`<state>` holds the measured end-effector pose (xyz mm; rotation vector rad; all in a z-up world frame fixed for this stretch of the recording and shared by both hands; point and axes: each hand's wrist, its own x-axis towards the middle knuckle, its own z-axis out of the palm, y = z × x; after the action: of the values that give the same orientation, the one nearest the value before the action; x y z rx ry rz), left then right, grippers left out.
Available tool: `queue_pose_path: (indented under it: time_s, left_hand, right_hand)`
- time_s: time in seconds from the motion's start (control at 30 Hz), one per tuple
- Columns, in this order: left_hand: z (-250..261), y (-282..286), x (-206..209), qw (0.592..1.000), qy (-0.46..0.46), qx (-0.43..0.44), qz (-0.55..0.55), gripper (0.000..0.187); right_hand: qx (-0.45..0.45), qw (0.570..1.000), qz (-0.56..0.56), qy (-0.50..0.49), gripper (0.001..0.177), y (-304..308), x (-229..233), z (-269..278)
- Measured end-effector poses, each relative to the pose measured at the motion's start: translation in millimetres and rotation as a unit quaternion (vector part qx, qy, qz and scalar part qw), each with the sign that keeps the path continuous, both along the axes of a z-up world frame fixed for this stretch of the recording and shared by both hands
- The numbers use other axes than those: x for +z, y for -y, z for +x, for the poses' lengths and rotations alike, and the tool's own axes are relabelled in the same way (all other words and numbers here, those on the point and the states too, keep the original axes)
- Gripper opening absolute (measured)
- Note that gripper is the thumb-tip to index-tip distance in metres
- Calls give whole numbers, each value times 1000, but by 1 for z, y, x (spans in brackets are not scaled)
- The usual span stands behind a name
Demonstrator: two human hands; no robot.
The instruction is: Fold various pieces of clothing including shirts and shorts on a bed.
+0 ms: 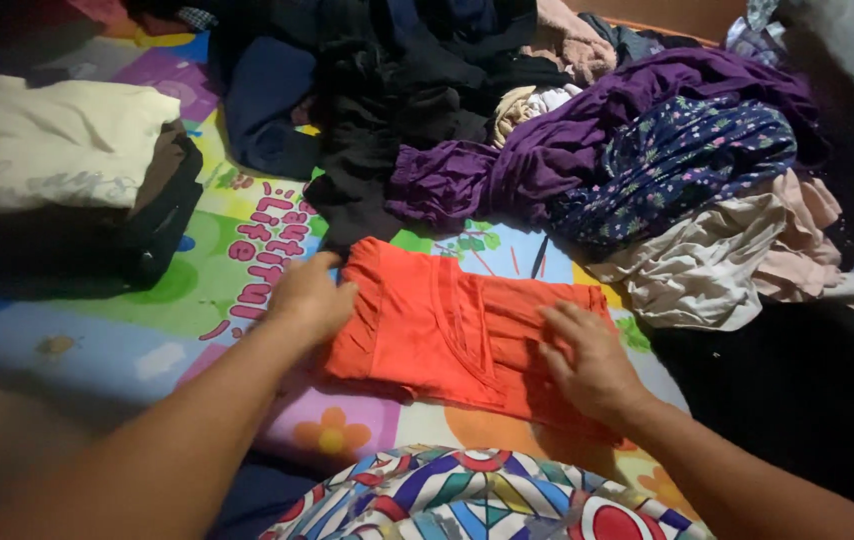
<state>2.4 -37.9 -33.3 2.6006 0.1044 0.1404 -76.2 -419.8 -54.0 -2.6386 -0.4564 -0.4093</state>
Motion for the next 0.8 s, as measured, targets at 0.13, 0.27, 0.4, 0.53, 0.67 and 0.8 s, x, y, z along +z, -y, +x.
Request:
queue_pose_path:
  time_s: [0.13, 0.27, 0.4, 0.53, 0.67, 0.8]
  left_hand:
    - [-10, -1, 2, 994, -78, 76, 22, 68]
    - [-4, -3, -13, 983, -174, 38, 36, 65]
    - [22, -34, -49, 989, -132, 3, 61, 45]
    - [20, -56, -31, 992, -121, 37, 7, 39]
    - [41, -78, -3, 994, -55, 66, -63, 37]
    - [53, -84, 50, 996, 72, -8, 56, 32]
  right_hand:
    - [51, 998, -43, -7, 52, -44, 19, -13]
    - [54, 968, -162, -182, 57, -69, 29, -24]
    - [16, 981, -135, -139, 58, -37, 8, -15]
    - [-26, 984, -151, -87, 55, 2, 8, -10]
    - [-83, 988, -23, -129, 36, 21, 14, 0]
    - [-44, 998, 34, -27, 41, 43, -8, 11]
